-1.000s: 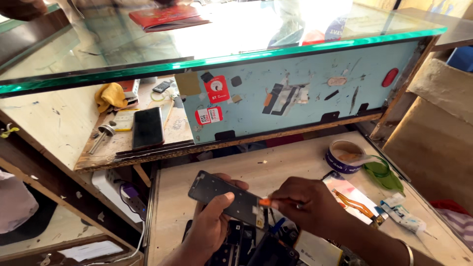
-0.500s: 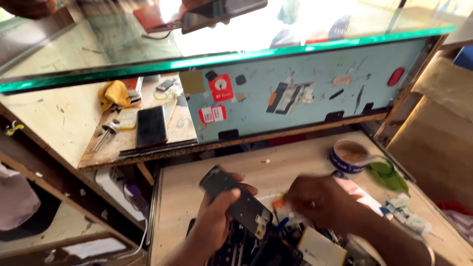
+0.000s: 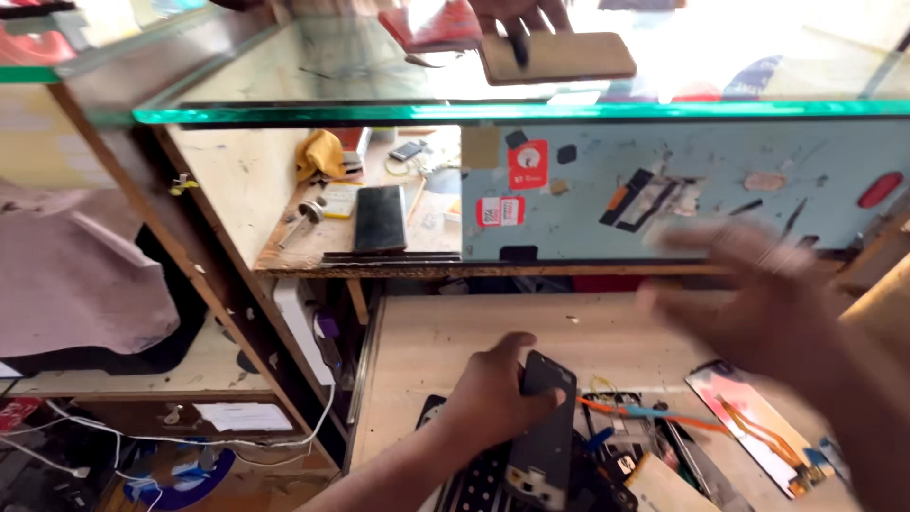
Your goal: The person pries open the back cover of a smartphone on a cluttered workbench using an orange pry tool, working at the phone's frame and battery area. They then set the phone aside, pick up another smartphone, and tap through a UPI payment app and a calculator screen.
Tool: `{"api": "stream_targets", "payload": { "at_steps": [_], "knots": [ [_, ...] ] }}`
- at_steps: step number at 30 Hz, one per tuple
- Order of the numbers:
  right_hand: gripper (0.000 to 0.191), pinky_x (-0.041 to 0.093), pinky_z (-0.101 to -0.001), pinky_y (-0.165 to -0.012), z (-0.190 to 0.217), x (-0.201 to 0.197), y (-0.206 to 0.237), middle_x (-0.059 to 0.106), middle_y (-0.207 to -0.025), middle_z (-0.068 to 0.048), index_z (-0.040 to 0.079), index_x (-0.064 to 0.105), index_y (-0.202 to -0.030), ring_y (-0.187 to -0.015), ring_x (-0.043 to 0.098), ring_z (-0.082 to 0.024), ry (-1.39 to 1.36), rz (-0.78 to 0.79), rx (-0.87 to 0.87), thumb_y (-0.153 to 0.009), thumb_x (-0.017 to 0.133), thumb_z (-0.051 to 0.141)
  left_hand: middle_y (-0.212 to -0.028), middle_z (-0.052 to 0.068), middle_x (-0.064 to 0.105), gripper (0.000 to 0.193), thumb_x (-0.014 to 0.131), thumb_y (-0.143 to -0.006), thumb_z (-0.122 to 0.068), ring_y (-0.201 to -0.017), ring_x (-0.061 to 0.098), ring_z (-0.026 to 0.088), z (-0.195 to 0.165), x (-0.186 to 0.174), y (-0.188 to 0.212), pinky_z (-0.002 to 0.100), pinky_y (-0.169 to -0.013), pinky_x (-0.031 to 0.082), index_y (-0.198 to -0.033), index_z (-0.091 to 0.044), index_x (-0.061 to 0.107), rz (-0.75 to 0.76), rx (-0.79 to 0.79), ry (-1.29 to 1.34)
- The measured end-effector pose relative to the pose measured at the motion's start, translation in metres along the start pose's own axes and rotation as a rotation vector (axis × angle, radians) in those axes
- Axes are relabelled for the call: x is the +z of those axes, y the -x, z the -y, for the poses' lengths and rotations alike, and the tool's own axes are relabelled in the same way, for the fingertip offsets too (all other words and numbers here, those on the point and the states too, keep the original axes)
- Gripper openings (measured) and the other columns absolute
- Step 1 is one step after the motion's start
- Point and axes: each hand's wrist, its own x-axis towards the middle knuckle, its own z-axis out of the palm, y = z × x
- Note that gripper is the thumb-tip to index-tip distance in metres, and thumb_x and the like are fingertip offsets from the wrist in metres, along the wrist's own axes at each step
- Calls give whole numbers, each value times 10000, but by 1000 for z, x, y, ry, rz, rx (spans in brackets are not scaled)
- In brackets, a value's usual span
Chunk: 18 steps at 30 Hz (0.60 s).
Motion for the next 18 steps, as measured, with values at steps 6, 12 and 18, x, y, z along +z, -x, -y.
{"api": "stream_targets", "payload": {
  "at_steps": [6,12,18],
  "knots": [
    [960,541,-405,-1002,0,-46,-145,669,-1324,-221,-1,547,-1460,-1190,673,-296,54,63,-66,-723,875,519,-1125,250,685,848,759,-821,-513,-1050,670,412,18,16,-4,489,-886,537,-1405,28,468,-108,179,-375],
    [1252,378,-455,-1146,17,-19,-215,413,-1594,-268,43,197,-1647,-1438,439,-388,-231,387,179,-669,848,477,-1141,281,675,913,777,-894,-529,-1049,674,440,29,26,-10,490,-905,544,-1471,89,433,-255,411,-356],
    [1111,307,-454,-1191,32,-9,-224,552,-1527,-199,64,324,-1608,-1465,417,-304,-260,436,148,-693,796,483,-855,111,658,904,764,-847,-465,-801,691,308,16,4,-11,421,-738,560,-1521,27,416,-185,214,-95]
  ]
}}
